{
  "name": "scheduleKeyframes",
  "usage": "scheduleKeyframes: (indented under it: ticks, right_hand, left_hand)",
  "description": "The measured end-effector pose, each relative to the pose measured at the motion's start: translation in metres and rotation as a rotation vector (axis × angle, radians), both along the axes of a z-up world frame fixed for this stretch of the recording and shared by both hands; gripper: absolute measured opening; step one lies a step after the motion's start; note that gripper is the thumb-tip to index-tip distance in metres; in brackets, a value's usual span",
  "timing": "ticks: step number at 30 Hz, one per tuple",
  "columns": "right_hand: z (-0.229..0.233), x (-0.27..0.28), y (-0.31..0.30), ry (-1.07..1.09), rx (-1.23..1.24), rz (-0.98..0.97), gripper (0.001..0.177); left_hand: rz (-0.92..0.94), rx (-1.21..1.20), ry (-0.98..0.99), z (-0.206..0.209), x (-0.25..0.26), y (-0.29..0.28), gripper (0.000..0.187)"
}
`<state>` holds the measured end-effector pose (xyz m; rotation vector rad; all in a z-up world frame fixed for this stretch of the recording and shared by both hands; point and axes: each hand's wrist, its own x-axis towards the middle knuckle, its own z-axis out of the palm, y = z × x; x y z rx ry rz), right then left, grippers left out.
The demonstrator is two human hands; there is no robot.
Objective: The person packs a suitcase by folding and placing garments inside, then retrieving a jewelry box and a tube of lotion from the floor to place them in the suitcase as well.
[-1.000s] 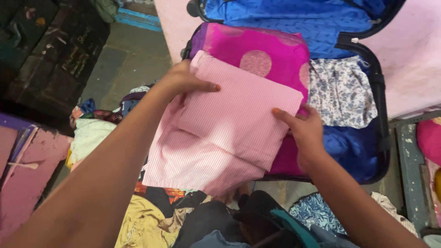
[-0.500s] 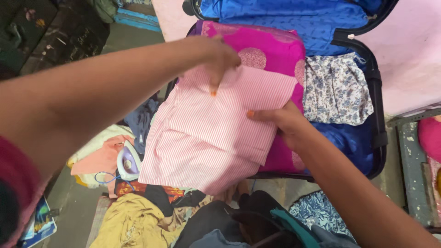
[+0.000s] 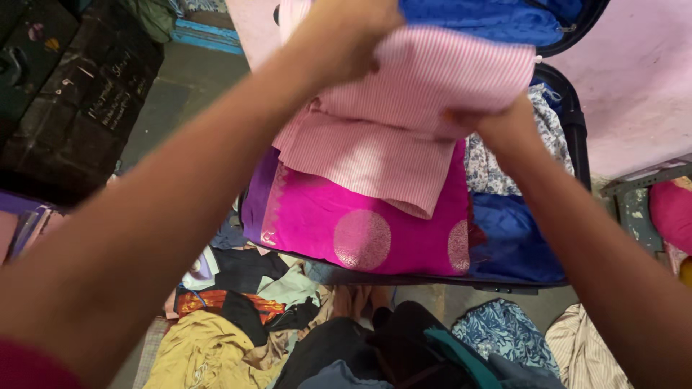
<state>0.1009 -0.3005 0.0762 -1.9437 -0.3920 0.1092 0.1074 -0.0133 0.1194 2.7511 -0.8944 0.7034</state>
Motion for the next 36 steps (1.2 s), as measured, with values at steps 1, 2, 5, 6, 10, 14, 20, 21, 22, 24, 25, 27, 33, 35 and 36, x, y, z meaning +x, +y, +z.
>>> scheduleKeyframes:
  ticks: [1, 2, 5, 6, 10, 14, 20, 21, 22, 24, 25, 27, 33, 35, 36]
  right_hand:
    - [-0.004, -0.011, -0.005, 0.031, -0.198, -0.006, 0.051]
    - [-0.006, -0.023, -0.010, 0.063, -0.397, -0.011, 0.048]
    - [-0.006, -0.065, -0.025, -0.318, -0.439, 0.354, 0.079]
    - [-0.005, -0.077, -0.027, -0.444, -0.449, 0.479, 0.089]
    - [0.018, -0.087, -0.023, -0.507, -0.462, 0.792, 0.082]
    - [0.030, -0.079, 0.010, -0.111, -0.621, 0.144, 0.046]
    - [-0.040, -0.075, 0.094, -0.624, -0.566, -0.085, 0.042]
    - [-0.048, -0.077, 0.098, -0.661, -0.673, -0.129, 0.046]
    - [-0.055, -0.081, 0.095, -0.666, -0.662, -0.102, 0.051]
    - [-0.065, -0.094, 0.089, -0.675, -0.644, -0.058, 0.062]
    - [-0.066, -0.095, 0.088, -0.670, -0.664, -0.069, 0.062]
    - [-0.069, -0.096, 0.090, -0.660, -0.705, -0.088, 0.062]
    - [-0.075, -0.095, 0.093, -0.701, -0.699, -0.086, 0.063]
    - [-0.077, -0.093, 0.093, -0.697, -0.730, -0.086, 0.064]
    - [-0.078, -0.092, 0.094, -0.698, -0.744, -0.085, 0.064]
  left_hand:
    - [-0.119, -0.025, -0.189, -0.013, -0.022, 0.001, 0.027]
    - [-0.104, -0.009, -0.253, -0.022, -0.043, 0.000, 0.027]
    - [-0.041, 0.032, -0.136, -0.047, -0.115, -0.010, 0.027]
    - [-0.028, -0.010, -0.064, -0.053, -0.140, -0.014, 0.028]
    - [0.004, -0.170, 0.044, -0.058, -0.202, -0.025, 0.045]
    - [0.142, -0.337, 0.062, -0.060, -0.202, -0.043, 0.043]
    - [0.598, -0.331, 0.018, -0.086, -0.106, -0.059, 0.048]
    - [0.605, -0.335, 0.103, -0.094, -0.106, -0.055, 0.052]
    - [0.612, -0.340, 0.189, -0.100, -0.108, -0.047, 0.056]
    - [0.621, -0.344, 0.271, -0.110, -0.112, -0.039, 0.061]
    - [0.623, -0.342, 0.267, -0.114, -0.115, -0.039, 0.062]
    - [0.626, -0.343, 0.301, -0.118, -0.114, -0.038, 0.064]
    - [0.634, -0.333, 0.509, -0.121, -0.100, -0.033, 0.069]
    - [0.640, -0.320, 0.558, -0.121, -0.095, -0.031, 0.070]
    - [0.636, -0.314, 0.574, -0.121, -0.094, -0.031, 0.070]
